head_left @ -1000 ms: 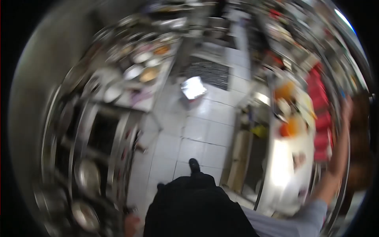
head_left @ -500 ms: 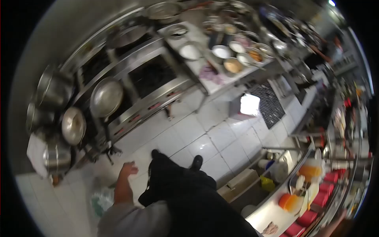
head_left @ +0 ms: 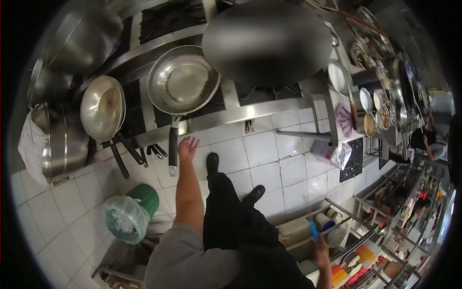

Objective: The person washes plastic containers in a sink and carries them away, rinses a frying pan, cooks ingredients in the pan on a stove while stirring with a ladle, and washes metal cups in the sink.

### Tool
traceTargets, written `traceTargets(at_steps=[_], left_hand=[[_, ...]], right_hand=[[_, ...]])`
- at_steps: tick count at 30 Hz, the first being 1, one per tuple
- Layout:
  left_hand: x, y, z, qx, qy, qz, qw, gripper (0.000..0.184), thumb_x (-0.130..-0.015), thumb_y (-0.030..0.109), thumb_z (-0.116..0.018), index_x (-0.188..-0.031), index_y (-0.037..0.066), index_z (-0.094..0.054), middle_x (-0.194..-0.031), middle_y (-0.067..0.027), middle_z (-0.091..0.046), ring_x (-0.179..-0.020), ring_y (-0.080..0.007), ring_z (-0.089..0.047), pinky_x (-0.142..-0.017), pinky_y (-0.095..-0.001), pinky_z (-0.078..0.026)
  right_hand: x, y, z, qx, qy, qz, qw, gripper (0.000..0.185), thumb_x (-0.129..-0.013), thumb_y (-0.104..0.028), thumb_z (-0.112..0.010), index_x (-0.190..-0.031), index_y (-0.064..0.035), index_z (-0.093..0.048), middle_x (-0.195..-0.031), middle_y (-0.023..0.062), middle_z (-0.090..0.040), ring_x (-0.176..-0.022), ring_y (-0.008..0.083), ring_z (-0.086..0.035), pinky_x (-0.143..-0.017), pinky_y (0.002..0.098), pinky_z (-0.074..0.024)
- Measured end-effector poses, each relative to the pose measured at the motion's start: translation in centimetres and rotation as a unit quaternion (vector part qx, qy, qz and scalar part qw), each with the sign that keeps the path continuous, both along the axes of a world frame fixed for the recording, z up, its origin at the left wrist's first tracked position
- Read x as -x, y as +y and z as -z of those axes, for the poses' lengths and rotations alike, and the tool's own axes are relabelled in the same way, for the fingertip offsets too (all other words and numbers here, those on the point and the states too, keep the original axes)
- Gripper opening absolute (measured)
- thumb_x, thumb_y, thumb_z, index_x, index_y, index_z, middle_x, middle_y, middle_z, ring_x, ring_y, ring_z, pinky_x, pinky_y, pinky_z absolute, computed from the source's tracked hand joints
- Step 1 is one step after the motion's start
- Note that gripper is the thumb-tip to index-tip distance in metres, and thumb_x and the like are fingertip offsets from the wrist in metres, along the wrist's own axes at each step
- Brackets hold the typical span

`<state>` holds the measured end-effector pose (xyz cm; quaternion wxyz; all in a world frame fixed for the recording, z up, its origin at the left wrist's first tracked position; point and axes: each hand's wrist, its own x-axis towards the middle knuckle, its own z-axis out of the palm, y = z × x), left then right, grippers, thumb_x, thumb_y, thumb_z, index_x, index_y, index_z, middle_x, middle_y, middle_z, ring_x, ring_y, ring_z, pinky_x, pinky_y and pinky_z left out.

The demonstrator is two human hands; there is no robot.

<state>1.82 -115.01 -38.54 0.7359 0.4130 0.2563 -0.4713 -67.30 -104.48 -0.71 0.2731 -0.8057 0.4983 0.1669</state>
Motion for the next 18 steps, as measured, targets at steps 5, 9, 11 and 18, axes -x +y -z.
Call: traceTargets(at_steps=[5,9,11,18], left_hand=[[-0.1,-1.0,5.8,0.152,0.013,0.006,0.988,0.021,-0.081,0.008,-0.057,-0.101,0.002,-0.06,-0.116,-0.0117,-0.06,-0.116,-0.0311,-0.05,-0.105,-0.0537,-0.039],[-0.3,1.1,5.3,0.344,-0.009,0.006,0.939,0.039,-0.09,0.03,-0.054,-0.12,0.005,-0.055,-0.119,-0.0162,-0.059,-0.113,-0.034,-0.054,-0.102,-0.052,-0.041],[-0.6,3.0,-1.6,0.135,-0.019,0.2,0.97,0.034,-0.094,0.032,-0.052,-0.118,0.008,-0.053,-0.11,-0.0117,-0.061,-0.107,-0.0292,-0.057,-0.093,-0.0477,-0.046],[-0.7,19.7,-7.9,-0.221,-0.195,0.646,0.705,0.025,-0.093,0.024,-0.052,-0.11,0.007,-0.052,-0.089,-0.012,-0.064,-0.07,-0.0205,-0.064,-0.055,-0.0337,-0.053]], right_hand=[[-34.2,-16.3,8.9,-0.217,-0.217,0.248,0.919,0.032,-0.098,-0.03,-0.043,-0.117,-0.0047,-0.05,-0.071,0.0166,-0.053,-0.066,0.0263,-0.054,-0.063,0.0388,-0.043],[-45.4,-20.9,15.1,-0.186,-0.276,0.193,0.923,0.032,-0.098,-0.032,-0.043,-0.115,-0.0058,-0.051,-0.075,0.0205,-0.057,-0.071,0.0351,-0.058,-0.064,0.0429,-0.0435],[-49.2,-22.6,16.8,-0.19,-0.286,0.198,0.918,0.032,-0.097,-0.031,-0.043,-0.113,-0.0054,-0.053,-0.08,0.0221,-0.059,-0.077,0.0394,-0.059,-0.068,0.0448,-0.0447],[-55.4,-23.6,20.2,-0.115,-0.291,0.21,0.926,0.037,-0.095,-0.031,-0.042,-0.118,-0.0055,-0.056,-0.109,0.0255,-0.06,-0.1,0.0452,-0.057,-0.091,0.0453,-0.0453]])
